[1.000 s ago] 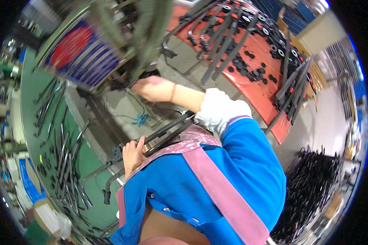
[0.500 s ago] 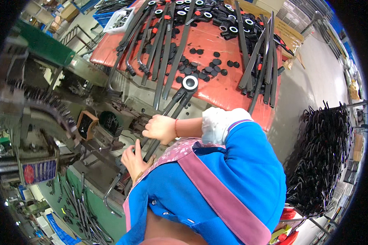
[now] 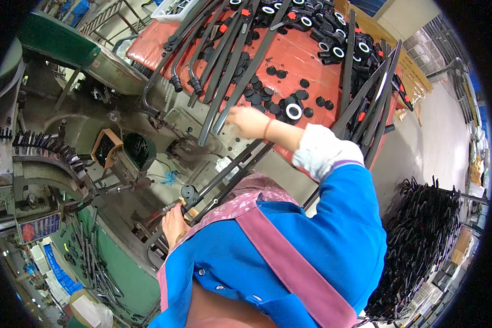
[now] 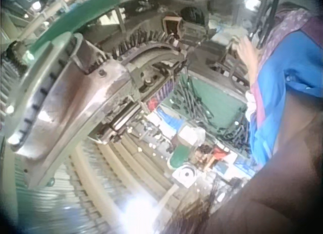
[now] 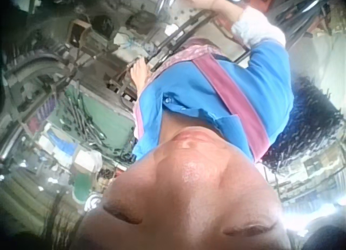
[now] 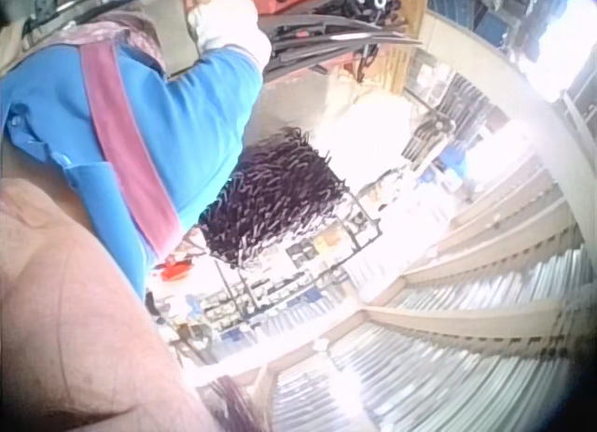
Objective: The person assembles metal rods with black plastic components on a workbench. They pick up rods and plastic pieces, fit them together by hand, and place the assembled units on a red tray. The process repeats with multiple identical parts.
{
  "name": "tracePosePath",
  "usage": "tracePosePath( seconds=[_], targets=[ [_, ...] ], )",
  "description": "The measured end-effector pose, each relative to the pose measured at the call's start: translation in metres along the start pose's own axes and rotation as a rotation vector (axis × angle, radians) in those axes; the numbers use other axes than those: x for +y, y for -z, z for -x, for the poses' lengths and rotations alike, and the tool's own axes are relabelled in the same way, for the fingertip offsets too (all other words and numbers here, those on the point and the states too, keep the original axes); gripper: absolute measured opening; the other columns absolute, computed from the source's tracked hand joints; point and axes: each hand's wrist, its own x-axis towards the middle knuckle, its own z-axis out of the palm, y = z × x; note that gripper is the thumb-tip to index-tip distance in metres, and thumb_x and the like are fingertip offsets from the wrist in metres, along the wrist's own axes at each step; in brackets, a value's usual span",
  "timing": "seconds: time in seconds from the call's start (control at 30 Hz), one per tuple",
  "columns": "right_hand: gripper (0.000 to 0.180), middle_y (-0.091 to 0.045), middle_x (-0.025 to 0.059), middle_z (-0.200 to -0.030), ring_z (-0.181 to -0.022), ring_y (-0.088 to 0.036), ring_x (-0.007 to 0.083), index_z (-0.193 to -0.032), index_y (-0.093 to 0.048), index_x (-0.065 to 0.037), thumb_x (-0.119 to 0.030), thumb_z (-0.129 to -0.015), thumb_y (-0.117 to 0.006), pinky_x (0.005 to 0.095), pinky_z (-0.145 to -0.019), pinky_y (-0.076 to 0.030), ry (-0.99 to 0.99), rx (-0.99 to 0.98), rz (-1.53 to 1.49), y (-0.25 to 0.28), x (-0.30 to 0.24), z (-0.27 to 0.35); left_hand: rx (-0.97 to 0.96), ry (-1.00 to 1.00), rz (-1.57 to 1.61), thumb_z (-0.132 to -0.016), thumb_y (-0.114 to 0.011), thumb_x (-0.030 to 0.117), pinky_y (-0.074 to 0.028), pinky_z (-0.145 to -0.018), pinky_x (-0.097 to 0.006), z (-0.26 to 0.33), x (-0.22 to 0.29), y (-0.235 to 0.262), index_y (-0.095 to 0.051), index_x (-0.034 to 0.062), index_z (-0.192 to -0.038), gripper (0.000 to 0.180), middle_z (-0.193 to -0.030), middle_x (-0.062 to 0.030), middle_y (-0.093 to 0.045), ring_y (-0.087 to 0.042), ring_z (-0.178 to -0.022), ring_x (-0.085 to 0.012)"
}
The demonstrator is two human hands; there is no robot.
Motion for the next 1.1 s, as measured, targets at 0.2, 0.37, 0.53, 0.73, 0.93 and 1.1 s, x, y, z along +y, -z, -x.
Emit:
tracePosePath(
  seconds=[0.2,0.37,0.53,0.73,0.93,1.1],
  targets=[
    [0.017,-0.054,0.0060,-0.090,-0.090,-0.058,0.0218,-0.096,-0.064,-0.011,-0.015,-0.081,-0.057,0.0354,-0.085,-0.045,0.150,0.001,0.598,-0.009,0.059,-0.047,-0.049,-0.020,-0.050,-0.054,-0.082,0.029,-0.037,-0.082,-0.042,-0.002,0.006,0.003,-0.046,0.0075,-0.137,0.094,-0.097,-0.0120,-0.057,-0.055,-0.094,-0.0309],
    [0.016,-0.055,0.0061,-0.089,-0.091,-0.058,0.0237,-0.095,-0.061,-0.009,-0.015,-0.082,-0.055,0.0368,-0.094,-0.043,0.313,-0.032,0.693,0.002,0.071,-0.049,-0.036,-0.041,-0.072,-0.053,-0.082,0.022,-0.036,-0.081,-0.042,-0.006,0.005,0.005,-0.043,0.0120,-0.142,0.098,-0.097,-0.0112,-0.055,-0.054,-0.094,-0.0306],
    [0.026,-0.059,0.0122,-0.100,-0.099,-0.059,0.0293,-0.105,-0.060,-0.002,-0.010,-0.079,-0.057,0.0431,-0.101,-0.042,0.454,-0.003,0.630,0.035,0.068,-0.051,-0.115,-0.033,0.002,-0.052,-0.083,0.019,-0.039,-0.081,-0.044,-0.014,-0.002,0.010,-0.050,0.0108,-0.134,0.089,-0.099,-0.0118,-0.056,-0.054,-0.097,-0.0313],
    [0.041,-0.058,0.0129,-0.100,-0.098,-0.057,0.0327,-0.119,-0.060,-0.006,-0.007,-0.078,-0.063,0.0469,-0.097,-0.043,0.499,0.449,0.395,0.151,-0.016,-0.098,-0.274,0.023,0.064,-0.052,-0.087,0.021,-0.041,-0.094,-0.045,-0.025,0.009,0.031,-0.048,0.0065,-0.122,0.081,-0.108,-0.0163,-0.055,-0.053,-0.108,-0.0351],
    [0.030,-0.067,0.0187,-0.097,-0.082,-0.064,0.0332,-0.119,-0.061,0.003,-0.010,-0.096,-0.049,0.0354,-0.076,-0.051,0.646,0.840,0.397,0.190,-0.011,-0.135,-0.182,-0.072,0.125,-0.052,-0.085,0.018,-0.045,-0.085,-0.042,-0.033,0.017,0.032,-0.050,0.0048,-0.114,0.072,-0.098,-0.0113,-0.057,-0.057,-0.097,-0.0313],
    [0.038,-0.063,0.0129,-0.080,-0.066,-0.060,0.0292,-0.121,-0.061,0.001,-0.002,-0.083,-0.055,0.0361,-0.061,-0.050,0.815,0.321,0.287,0.170,-0.078,-0.164,-0.026,-0.054,0.054,-0.053,-0.084,0.019,-0.046,-0.083,-0.039,-0.017,0.017,0.038,-0.053,0.0054,-0.116,0.072,-0.097,-0.0088,-0.058,-0.058,-0.095,-0.0278]
  ],
)
